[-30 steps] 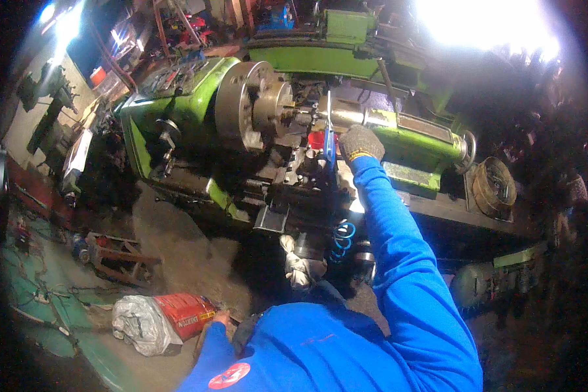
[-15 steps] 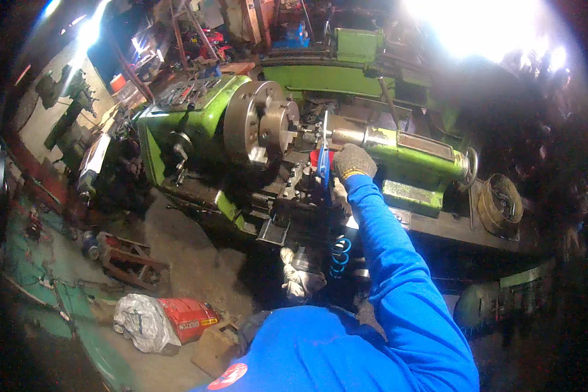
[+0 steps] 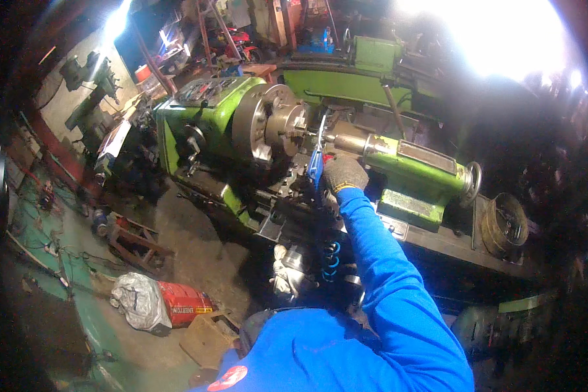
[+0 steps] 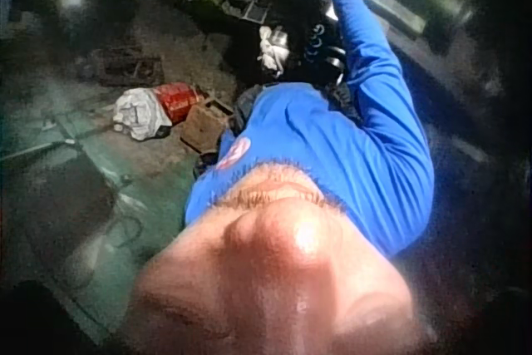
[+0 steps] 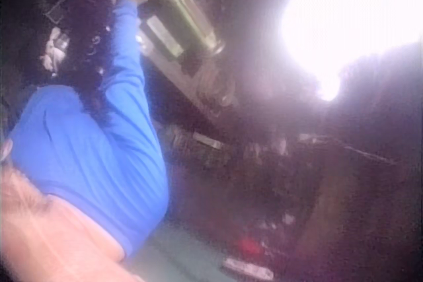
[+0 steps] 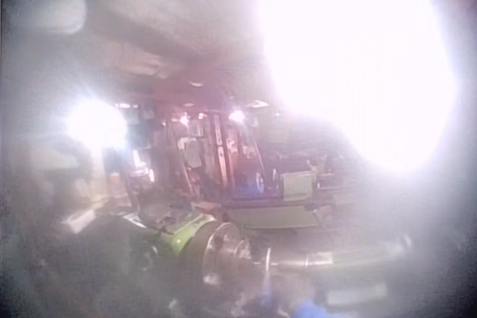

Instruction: The person operates a green metal lathe in a workshop, using a wrench to tighten the chuck and adjusting the tool post. They then insert a metal rod into the chuck and secure it with the wrench.

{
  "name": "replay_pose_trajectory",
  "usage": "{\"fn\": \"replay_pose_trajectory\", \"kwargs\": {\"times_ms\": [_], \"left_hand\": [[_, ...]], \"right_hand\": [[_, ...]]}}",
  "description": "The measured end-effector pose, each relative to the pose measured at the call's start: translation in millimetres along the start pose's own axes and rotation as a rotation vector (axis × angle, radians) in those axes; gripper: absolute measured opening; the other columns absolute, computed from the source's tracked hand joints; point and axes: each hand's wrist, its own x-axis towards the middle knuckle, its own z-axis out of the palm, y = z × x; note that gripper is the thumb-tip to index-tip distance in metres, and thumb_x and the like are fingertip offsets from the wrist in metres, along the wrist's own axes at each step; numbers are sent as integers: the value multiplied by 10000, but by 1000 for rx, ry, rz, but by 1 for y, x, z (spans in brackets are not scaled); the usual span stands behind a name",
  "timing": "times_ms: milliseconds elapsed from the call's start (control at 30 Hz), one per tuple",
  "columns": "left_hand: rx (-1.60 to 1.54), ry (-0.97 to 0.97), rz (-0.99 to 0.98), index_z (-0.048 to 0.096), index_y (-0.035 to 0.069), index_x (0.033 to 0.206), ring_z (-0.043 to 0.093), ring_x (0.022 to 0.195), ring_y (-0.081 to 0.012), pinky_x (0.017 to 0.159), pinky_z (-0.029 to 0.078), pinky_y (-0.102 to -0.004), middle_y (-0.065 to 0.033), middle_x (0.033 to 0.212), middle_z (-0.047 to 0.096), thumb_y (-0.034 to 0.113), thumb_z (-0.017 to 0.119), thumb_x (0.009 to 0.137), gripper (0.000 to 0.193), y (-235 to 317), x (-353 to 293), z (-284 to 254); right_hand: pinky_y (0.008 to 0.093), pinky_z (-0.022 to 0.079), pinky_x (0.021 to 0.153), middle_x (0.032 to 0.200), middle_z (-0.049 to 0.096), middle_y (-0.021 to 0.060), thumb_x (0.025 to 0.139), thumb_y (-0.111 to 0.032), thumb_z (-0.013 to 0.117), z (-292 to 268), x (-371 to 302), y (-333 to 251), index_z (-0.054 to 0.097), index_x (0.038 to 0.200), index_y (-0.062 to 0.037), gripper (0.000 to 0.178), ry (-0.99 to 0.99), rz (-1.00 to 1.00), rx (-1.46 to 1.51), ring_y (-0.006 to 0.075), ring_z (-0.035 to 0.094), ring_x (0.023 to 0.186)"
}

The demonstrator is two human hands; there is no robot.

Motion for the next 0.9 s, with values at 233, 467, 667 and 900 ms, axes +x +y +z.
{"fn": "replay_pose_trajectory", "kwargs": {"times_ms": [233, 467, 667, 900], "left_hand": [[89, -37, -97, 765, 12, 1009, 746, 953, -344, 863, 568, -473, -200, 990, 773, 366, 654, 967, 373, -32, -51, 13], [94, -76, -90, 769, 14, 996, 744, 950, -333, 860, 571, -473, -178, 994, 783, 363, 662, 970, 366, -25, -22, -4], [37, -129, 64, 772, 15, 984, 743, 947, -324, 858, 574, -474, -159, 997, 791, 359, 669, 972, 360, 21, 90, -29], [161, -269, 132, 749, -4, 1093, 744, 951, -292, 858, 597, -479, -147, 1059, 788, 329, 673, 989, 357, 100, 211, -44]], "right_hand": [[523, 543, 991, 1258, 717, 204, 992, -389, 498, 8, -4, 14, 752, 1161, -94, 425, 22, -124, -46, 399, 687, 1172], [444, 511, 1056, 1309, 681, 165, 997, -265, 590, 31, 6, 36, 712, 1229, -80, 321, 298, -291, 179, 346, 654, 1218], [409, 459, 1119, 1393, 620, 171, 1007, -116, 583, 77, -47, 176, 586, 1389, 12, 403, 821, -281, 139, 303, 576, 1310], [437, 478, 1062, 1379, 645, 258, 1030, -358, 579, 137, -249, 300, 581, 1419, 69, 578, 758, 606, 579, 371, 615, 1249]]}}
